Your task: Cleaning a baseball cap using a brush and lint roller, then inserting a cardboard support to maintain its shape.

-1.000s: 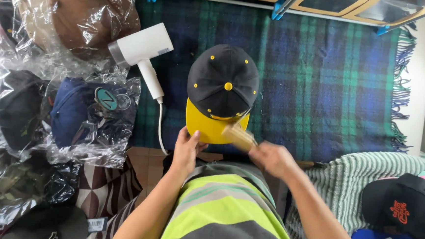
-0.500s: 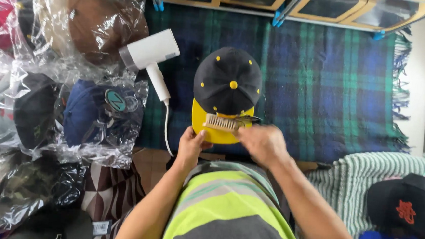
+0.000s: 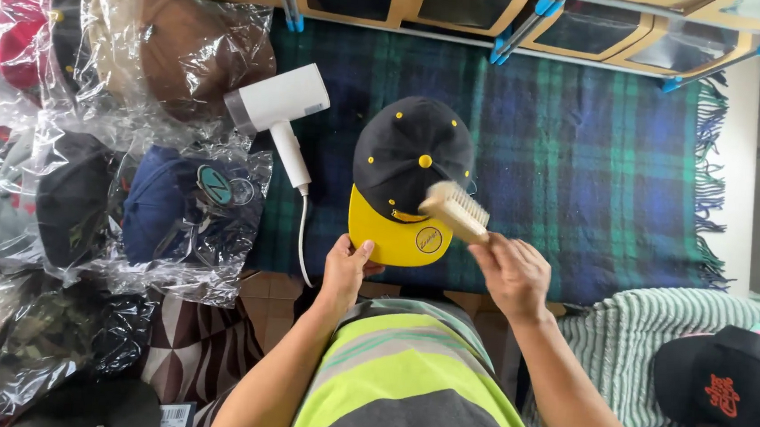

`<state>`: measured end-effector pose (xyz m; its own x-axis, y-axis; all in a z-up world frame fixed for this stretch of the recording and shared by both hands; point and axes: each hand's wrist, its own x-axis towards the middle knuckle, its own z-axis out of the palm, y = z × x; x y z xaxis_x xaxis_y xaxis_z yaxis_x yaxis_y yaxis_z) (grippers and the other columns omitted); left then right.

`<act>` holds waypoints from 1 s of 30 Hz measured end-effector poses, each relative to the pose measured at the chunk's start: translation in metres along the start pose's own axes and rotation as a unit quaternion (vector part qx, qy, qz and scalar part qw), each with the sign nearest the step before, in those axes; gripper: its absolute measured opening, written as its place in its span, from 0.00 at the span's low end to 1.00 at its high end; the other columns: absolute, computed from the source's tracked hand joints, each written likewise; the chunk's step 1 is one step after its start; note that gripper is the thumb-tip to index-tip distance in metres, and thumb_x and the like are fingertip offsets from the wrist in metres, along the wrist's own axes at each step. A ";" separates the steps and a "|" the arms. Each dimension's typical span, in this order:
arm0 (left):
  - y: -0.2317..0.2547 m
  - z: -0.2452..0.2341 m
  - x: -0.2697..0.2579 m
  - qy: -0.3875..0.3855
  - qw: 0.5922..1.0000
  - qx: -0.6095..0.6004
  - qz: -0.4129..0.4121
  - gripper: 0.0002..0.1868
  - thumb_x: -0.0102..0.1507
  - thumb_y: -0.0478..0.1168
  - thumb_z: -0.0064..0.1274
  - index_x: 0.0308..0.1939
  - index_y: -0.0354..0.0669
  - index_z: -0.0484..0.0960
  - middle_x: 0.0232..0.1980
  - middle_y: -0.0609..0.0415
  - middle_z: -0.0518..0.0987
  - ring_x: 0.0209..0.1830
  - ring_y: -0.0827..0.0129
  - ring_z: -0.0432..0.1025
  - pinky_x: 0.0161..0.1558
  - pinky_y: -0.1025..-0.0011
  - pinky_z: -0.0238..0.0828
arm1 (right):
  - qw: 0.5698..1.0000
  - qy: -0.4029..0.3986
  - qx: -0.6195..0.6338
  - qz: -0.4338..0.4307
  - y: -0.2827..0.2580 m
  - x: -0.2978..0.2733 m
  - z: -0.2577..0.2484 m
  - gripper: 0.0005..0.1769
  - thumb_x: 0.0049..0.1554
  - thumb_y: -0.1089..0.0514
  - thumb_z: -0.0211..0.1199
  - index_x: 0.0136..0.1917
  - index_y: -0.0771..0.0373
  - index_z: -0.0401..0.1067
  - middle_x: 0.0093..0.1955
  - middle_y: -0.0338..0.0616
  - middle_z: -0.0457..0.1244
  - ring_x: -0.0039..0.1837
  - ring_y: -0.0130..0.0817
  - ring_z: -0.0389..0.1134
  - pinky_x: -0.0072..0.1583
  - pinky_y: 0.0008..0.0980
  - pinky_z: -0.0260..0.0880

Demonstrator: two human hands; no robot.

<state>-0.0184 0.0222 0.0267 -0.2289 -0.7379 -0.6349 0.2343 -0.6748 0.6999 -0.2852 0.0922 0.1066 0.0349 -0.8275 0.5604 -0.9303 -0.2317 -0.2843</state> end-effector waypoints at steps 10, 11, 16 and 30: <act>0.004 0.001 -0.006 0.008 1.000 -0.011 -0.003 0.17 0.71 0.37 0.47 0.62 0.32 0.68 0.48 0.37 0.77 0.43 0.46 0.81 0.46 0.55 0.83 | 0.982 0.015 0.006 0.186 -0.004 0.065 -0.008 0.14 0.69 0.47 0.64 0.44 0.53 0.70 0.36 0.44 0.63 0.42 0.49 0.68 0.47 0.43 0.65; 0.001 0.000 -0.004 0.004 1.000 -0.012 -0.001 0.18 0.71 0.38 0.48 0.61 0.32 0.68 0.48 0.37 0.77 0.43 0.46 0.81 0.46 0.55 0.83 | 0.989 -0.015 0.034 0.141 -0.003 0.066 -0.013 0.15 0.67 0.47 0.65 0.41 0.55 0.72 0.34 0.45 0.64 0.42 0.50 0.68 0.46 0.42 0.66; 0.008 0.004 -0.004 -0.001 1.000 -0.001 -0.006 0.18 0.71 0.38 0.47 0.61 0.32 0.68 0.49 0.37 0.77 0.44 0.47 0.81 0.47 0.55 0.83 | 0.985 -0.122 0.116 -0.029 -0.035 0.079 -0.007 0.13 0.59 0.47 0.69 0.38 0.56 0.76 0.26 0.40 0.64 0.31 0.43 0.68 0.38 0.35 0.69; 0.011 0.005 -0.004 0.011 1.000 0.019 -0.020 0.16 0.70 0.39 0.50 0.59 0.35 0.71 0.48 0.38 0.80 0.41 0.48 0.82 0.45 0.55 0.83 | 0.967 0.001 -0.006 0.256 0.047 0.034 -0.008 0.11 0.73 0.49 0.55 0.54 0.57 0.70 0.38 0.51 0.67 0.42 0.52 0.71 0.46 0.43 0.71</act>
<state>-0.0196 0.0182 0.0385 -0.2164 -0.7104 -0.6697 0.1883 -0.7034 0.6854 -0.3310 0.0572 0.1187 -0.4315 -0.8316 0.3496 -0.8299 0.2141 -0.5152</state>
